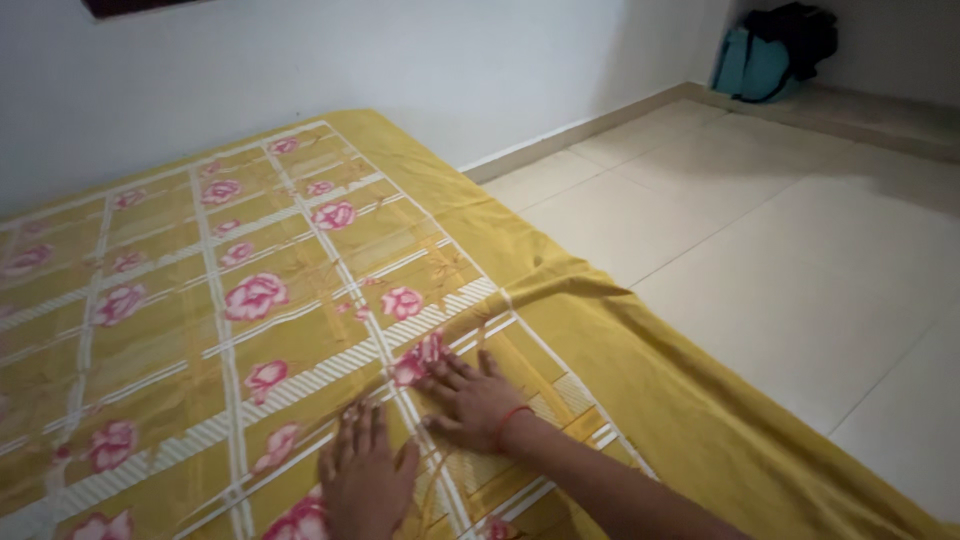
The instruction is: The person smooths and tucks the edges of a yellow floral bedsheet into the side of a wooden bed frame by hand.
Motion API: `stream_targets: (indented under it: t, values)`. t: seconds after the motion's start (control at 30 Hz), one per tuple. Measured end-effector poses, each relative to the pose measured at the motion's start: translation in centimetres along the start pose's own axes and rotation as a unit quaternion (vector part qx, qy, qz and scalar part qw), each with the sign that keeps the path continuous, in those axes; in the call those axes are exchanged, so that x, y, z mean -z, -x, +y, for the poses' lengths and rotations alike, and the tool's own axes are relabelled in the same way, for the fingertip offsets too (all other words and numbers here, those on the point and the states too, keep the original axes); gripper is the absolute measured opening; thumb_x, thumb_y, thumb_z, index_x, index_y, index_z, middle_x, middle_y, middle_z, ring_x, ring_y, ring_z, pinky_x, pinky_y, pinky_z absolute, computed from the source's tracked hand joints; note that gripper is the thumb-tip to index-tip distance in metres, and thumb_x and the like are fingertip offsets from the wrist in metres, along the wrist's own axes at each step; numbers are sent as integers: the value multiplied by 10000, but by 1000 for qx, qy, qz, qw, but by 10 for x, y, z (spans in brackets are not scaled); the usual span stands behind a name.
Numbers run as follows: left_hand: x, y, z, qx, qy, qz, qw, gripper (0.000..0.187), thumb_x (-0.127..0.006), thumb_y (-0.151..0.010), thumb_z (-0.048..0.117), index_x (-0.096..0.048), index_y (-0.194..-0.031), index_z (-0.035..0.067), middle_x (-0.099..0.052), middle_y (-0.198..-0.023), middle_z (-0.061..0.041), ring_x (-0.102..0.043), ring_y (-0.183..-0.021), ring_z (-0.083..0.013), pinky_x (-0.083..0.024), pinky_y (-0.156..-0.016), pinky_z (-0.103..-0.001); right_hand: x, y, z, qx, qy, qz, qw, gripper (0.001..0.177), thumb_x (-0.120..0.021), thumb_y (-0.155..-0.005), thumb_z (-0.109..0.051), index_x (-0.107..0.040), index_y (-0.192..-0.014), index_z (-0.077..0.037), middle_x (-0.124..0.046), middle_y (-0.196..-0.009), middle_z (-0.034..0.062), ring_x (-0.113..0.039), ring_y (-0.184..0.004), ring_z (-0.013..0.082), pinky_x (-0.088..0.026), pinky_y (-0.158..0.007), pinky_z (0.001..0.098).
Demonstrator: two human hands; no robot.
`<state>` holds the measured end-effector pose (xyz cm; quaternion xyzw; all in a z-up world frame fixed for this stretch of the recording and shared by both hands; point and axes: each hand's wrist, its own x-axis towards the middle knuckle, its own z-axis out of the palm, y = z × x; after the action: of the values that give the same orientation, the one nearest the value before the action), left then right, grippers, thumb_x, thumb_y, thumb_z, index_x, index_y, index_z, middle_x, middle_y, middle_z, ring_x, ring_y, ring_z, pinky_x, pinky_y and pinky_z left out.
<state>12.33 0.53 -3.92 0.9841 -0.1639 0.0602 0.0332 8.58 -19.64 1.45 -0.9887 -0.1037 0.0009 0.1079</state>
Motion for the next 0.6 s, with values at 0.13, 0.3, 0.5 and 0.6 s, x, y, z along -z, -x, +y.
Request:
stream_targets:
  t: [0.13,0.3,0.5,0.6]
  values:
    - [17,8,17,42,-32,-39,998,786,-371,-953,670,-264,-1595,229,-205,-1694,30,-158,-1574,-192,-158,-1254,-511,10,5,-3,-14,8,-26,1000,746,-300,-983,-617,-174,-1636,-277,-83,-1726,34,9,-1593,231,57,-1225,644]
    - [27,-15,19,34,26,-62,997,781,-426,-968,605,-253,-1613,200,-203,-1721,-24,-149,-1523,-273,-129,-1192,-596,15,-4,-7,-43,29,-54,997,751,-309,-982,-619,-179,-1639,-278,-81,-1735,5,28,-1604,201,36,-1236,648]
    - [40,-56,-13,41,150,-5,988,823,-426,-1038,380,-151,-1754,81,-666,-1317,-157,-636,-1222,-373,-491,-1089,-493,25,-59,-2,-73,18,31,997,542,-372,-1085,-564,-517,-1410,-156,-578,-1467,156,-544,-1379,327,-456,-1106,533]
    - [47,-82,-30,167,208,47,963,780,-485,-1003,249,-153,-1701,146,-609,-1332,-207,-689,-1092,-428,-564,-926,-517,22,-105,14,-99,-26,56,993,711,-611,-898,-549,-416,-1427,-116,-680,-1167,179,-707,-945,370,-572,-803,524]
